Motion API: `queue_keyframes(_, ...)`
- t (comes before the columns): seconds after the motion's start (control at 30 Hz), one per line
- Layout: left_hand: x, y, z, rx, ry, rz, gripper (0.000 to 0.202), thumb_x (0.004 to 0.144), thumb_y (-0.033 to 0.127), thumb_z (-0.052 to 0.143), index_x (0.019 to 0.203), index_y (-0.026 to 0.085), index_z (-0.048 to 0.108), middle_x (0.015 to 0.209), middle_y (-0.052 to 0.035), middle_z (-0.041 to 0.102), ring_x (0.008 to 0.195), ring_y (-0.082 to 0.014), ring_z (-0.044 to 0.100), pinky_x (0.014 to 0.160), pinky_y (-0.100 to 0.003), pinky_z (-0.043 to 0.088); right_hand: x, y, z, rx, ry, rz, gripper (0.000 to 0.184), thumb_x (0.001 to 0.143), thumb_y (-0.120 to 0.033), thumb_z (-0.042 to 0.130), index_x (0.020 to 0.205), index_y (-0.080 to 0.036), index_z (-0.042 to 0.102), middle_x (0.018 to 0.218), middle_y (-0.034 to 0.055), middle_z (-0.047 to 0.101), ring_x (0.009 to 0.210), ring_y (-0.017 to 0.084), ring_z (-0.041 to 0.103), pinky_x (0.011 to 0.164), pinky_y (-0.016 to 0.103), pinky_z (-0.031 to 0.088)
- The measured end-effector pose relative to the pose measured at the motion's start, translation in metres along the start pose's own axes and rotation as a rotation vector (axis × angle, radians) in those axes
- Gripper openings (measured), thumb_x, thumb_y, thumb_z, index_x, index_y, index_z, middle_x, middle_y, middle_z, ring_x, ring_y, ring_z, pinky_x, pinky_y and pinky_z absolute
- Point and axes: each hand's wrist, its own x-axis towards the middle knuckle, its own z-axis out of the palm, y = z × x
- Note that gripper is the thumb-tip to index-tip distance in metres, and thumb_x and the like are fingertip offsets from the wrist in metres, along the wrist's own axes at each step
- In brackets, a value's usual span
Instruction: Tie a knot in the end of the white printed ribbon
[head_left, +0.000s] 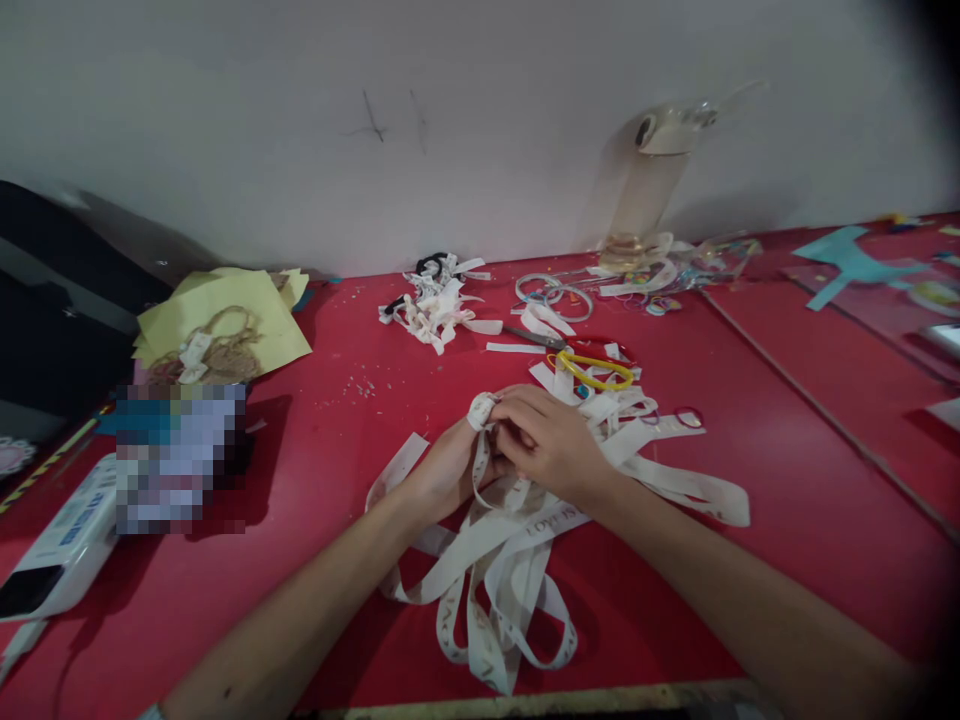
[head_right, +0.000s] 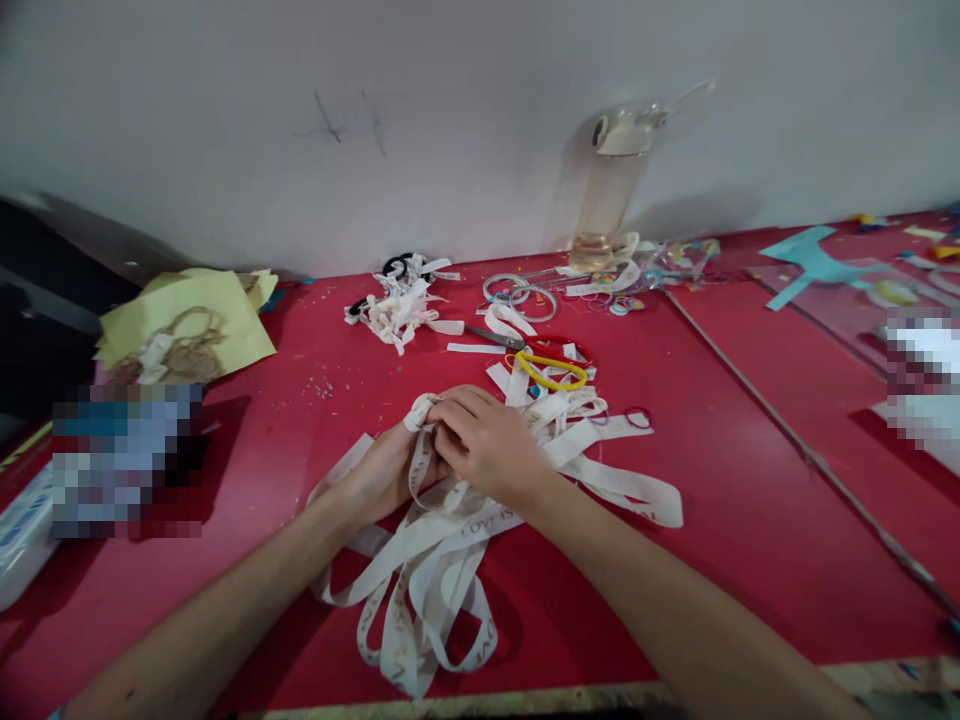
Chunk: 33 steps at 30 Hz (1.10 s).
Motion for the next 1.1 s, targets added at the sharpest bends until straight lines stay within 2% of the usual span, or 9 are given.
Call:
queue_keyframes(0.37, -0.0025, 0.0047, 0.0082, 0.034, -0.021, 0.006, 0.028, 0.088, 0.041, 0.054, 0.085, 0.014, 0.062, 0.071, -0.0034, 0.063, 0.073, -0.0156, 0.064, 0.07, -0.027, 0.054, -0.0003, 0.001, 0.0008, 0.068, -0.032, 0.056, 0.018, 0.082, -0.009, 0.054, 0.094, -0.021, 0.058, 0.102, 0.0062, 0.064, 0.099, 0.021, 0.058, 0.086, 0.035, 0.048)
queue_keyframes(0.6, -0.003, 0.0067, 0.0099, 0.043, -0.011, 0.003, 0.031, 0.086, 0.043, 0.057, 0.088, 0.013, 0.063, 0.077, -0.0058, 0.066, 0.078, -0.0171, 0.065, 0.072, -0.028, 0.054, -0.0003, 0.0003, 0.0001, 0.075, -0.035, 0.055, 0.017, 0.083, -0.008, 0.052, 0.093, -0.021, 0.057, 0.102, 0.0065, 0.064, 0.099, 0.021, 0.058, 0.087, 0.035, 0.048)
queue_keyframes(0.83, -0.0017, 0.0046, 0.0061, 0.061, -0.017, 0.002, 0.031, 0.086, 0.044, 0.057, 0.084, 0.014, 0.064, 0.07, -0.0039, 0.065, 0.071, -0.0152, 0.065, 0.068, -0.026, 0.054, -0.0001, 0.0019, 0.0011, 0.084, -0.037, 0.046, 0.016, 0.083, -0.009, 0.053, 0.093, -0.02, 0.058, 0.101, 0.0071, 0.064, 0.099, 0.021, 0.058, 0.088, 0.035, 0.047)
queue_keyframes(1.1, -0.0007, 0.0031, 0.0039, 0.015, -0.036, -0.003, 0.029, 0.087, 0.042, 0.055, 0.085, 0.014, 0.064, 0.07, -0.0035, 0.065, 0.069, -0.014, 0.064, 0.069, -0.027, 0.054, -0.0004, 0.0025, 0.0009, 0.101, -0.045, 0.06, 0.016, 0.083, -0.009, 0.052, 0.092, -0.021, 0.057, 0.102, 0.0067, 0.063, 0.099, 0.021, 0.058, 0.087, 0.035, 0.047)
